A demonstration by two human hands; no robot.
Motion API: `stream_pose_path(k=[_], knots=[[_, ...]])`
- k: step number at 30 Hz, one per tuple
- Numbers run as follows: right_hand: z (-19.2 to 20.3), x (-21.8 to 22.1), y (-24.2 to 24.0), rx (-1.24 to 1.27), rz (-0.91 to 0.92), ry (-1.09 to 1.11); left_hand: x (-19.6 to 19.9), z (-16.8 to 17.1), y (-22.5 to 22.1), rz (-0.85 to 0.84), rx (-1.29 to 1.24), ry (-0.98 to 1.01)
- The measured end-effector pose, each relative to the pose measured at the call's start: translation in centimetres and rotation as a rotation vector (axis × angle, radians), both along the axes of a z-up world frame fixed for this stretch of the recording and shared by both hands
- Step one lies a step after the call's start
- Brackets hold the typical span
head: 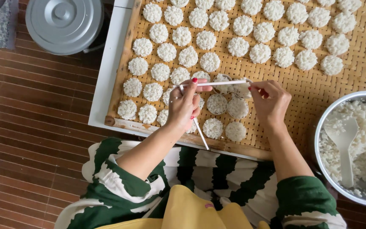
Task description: Shape cooked rice into small circular cakes on a bamboo tray using a mold and a stick
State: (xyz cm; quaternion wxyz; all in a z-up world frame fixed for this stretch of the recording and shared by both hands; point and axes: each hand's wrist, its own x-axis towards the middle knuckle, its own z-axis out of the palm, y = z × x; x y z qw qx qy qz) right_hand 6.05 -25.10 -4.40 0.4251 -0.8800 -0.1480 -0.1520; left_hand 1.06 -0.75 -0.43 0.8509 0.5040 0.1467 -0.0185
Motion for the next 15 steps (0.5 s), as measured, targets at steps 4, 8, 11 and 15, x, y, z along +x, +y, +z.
stream_pose_path(k=[4,8,11,15], knots=[[0.0,-0.4,0.8,0.185,-0.023,0.135,0.6,-0.7,-1.0,0.005,-0.065,-0.024],[-0.1,-1.4,2.3,0.966,0.161,0.6,0.6,-2.3,-3.0,-0.075,-0.197,-0.084],[0.2,-2.0,2.2,1.185,0.189,0.631,0.0,-0.3,-3.9,-0.146,-0.21,-0.102],[3.2,-2.3,-0.5,1.077,0.178,0.217,0.7,-2.0,-3.9,-0.124,-0.159,-0.157]])
